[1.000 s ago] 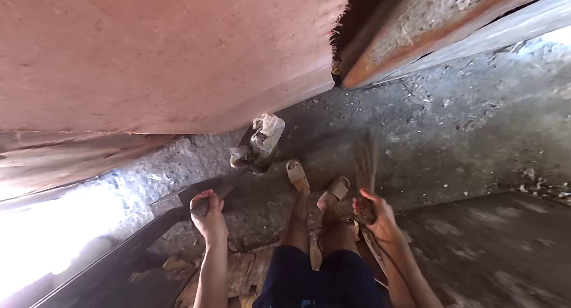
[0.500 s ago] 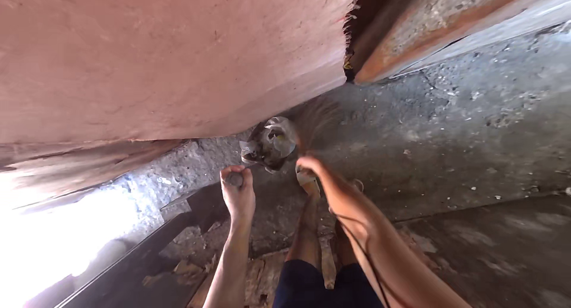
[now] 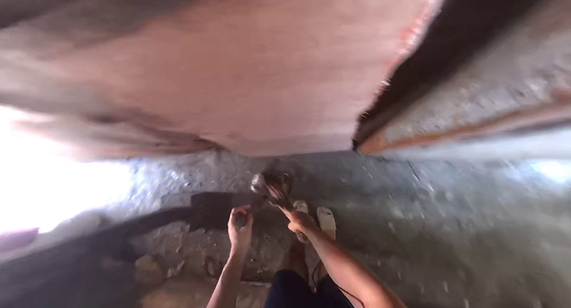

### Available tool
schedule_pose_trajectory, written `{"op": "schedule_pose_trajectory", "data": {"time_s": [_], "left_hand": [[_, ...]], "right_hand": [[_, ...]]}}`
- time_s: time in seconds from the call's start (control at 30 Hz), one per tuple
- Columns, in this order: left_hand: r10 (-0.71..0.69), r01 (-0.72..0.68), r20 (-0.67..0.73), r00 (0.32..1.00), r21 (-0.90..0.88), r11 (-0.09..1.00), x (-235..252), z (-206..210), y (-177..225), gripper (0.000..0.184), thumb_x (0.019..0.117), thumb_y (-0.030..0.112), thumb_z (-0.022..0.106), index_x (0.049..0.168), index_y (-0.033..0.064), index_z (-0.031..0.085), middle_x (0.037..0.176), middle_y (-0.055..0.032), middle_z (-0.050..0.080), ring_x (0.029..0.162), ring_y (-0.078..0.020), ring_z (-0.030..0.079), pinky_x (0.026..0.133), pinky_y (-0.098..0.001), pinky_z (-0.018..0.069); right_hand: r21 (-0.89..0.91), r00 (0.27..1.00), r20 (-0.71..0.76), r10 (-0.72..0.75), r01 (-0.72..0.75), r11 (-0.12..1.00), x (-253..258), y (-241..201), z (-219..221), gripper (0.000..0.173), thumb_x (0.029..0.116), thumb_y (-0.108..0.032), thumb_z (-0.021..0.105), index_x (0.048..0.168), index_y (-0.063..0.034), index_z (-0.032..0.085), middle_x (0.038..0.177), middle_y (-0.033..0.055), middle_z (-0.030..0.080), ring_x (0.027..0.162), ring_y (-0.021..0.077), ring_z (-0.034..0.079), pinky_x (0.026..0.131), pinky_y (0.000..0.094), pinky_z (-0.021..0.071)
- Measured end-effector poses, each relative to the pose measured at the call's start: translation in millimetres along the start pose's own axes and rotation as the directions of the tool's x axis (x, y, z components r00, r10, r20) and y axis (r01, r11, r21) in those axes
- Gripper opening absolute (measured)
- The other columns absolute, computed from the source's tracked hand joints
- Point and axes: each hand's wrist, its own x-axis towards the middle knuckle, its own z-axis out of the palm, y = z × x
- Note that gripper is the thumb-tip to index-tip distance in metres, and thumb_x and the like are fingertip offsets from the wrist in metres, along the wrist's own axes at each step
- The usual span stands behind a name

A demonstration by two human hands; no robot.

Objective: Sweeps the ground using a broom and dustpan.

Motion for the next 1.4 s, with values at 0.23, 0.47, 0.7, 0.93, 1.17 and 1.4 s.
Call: {"op": "schedule_pose_trajectory", "data": {"time_s": [0.23,0.47,0.7,0.93,1.17,1.4], "left_hand": [[-0.131,-0.031,-0.475,0.870,-0.318,0.948,-96,-58,49,0.033,0.0803,0.021,0.073,0.103,0.0010,0.061,0.104,-0.0110,0.072,0.089,-0.0189,0.069,0.074,-0.0356,0.0583],[-0.254,-0.124,-0.743,0.619,-0.412,0.903,-139,-112,75,0.026,0.0818,0.004,0.069,0.106,-0.0020,0.060,0.105,-0.0122,0.070,0.095,-0.0210,0.069,0.079,-0.0379,0.0602],[-0.186,-0.162,-0.867,0.463,-0.289,0.944,-88,-180,51,0.018,0.0819,0.003,0.068,0.099,0.0016,0.062,0.104,-0.0095,0.072,0.100,-0.0196,0.070,0.089,-0.0362,0.0592],[-0.163,-0.266,-0.910,0.382,-0.277,0.923,16,-311,37,0.017,0.0782,0.002,0.068,0.093,-0.0002,0.059,0.102,-0.0133,0.071,0.101,-0.0233,0.069,0.090,-0.0379,0.0581],[-0.227,-0.259,-0.929,0.293,-0.306,0.916,133,-427,50,0.018,0.0807,0.005,0.071,0.094,0.0016,0.060,0.106,-0.0139,0.072,0.102,-0.0251,0.069,0.088,-0.0388,0.0590],[-0.396,-0.319,-0.900,0.183,-0.436,0.842,254,-565,40,0.022,0.0797,0.002,0.070,0.097,-0.0011,0.057,0.108,-0.0191,0.069,0.099,-0.0293,0.069,0.074,-0.0404,0.0605]], "right_hand": [[-0.426,0.997,0.045,-0.068,0.081,0.901,-63,-28,-5,0.065,0.0831,-0.032,0.076,0.139,-0.0050,0.057,0.131,0.0207,0.065,0.124,0.0363,0.063,0.103,0.0596,0.0502],[-0.642,0.984,0.128,-0.125,0.178,0.746,-78,-104,-8,0.072,0.0819,-0.032,0.078,0.147,-0.0133,0.052,0.128,0.0197,0.067,0.116,0.0367,0.066,0.097,0.0605,0.0530],[-0.758,0.984,0.127,-0.125,0.178,0.627,-22,-238,-10,0.085,0.0825,-0.037,0.076,0.156,-0.0153,0.039,0.128,0.0202,0.068,0.117,0.0374,0.067,0.097,0.0609,0.0536],[-0.784,0.971,0.133,-0.201,0.227,0.578,16,-434,-44,0.077,0.0809,-0.037,0.076,0.151,-0.0172,0.048,0.127,0.0193,0.068,0.118,0.0380,0.065,0.098,0.0633,0.0515],[-0.768,0.939,0.232,-0.252,0.336,0.545,74,-619,-78,0.074,0.0743,-0.038,0.082,0.142,-0.0200,0.058,0.123,0.0153,0.070,0.116,0.0334,0.067,0.098,0.0618,0.0524],[-0.841,0.916,0.379,-0.134,0.401,0.364,134,-863,-88,0.065,0.0850,-0.041,0.076,0.139,-0.0101,0.056,0.118,0.0195,0.069,0.110,0.0347,0.067,0.094,0.0598,0.0529]]}}
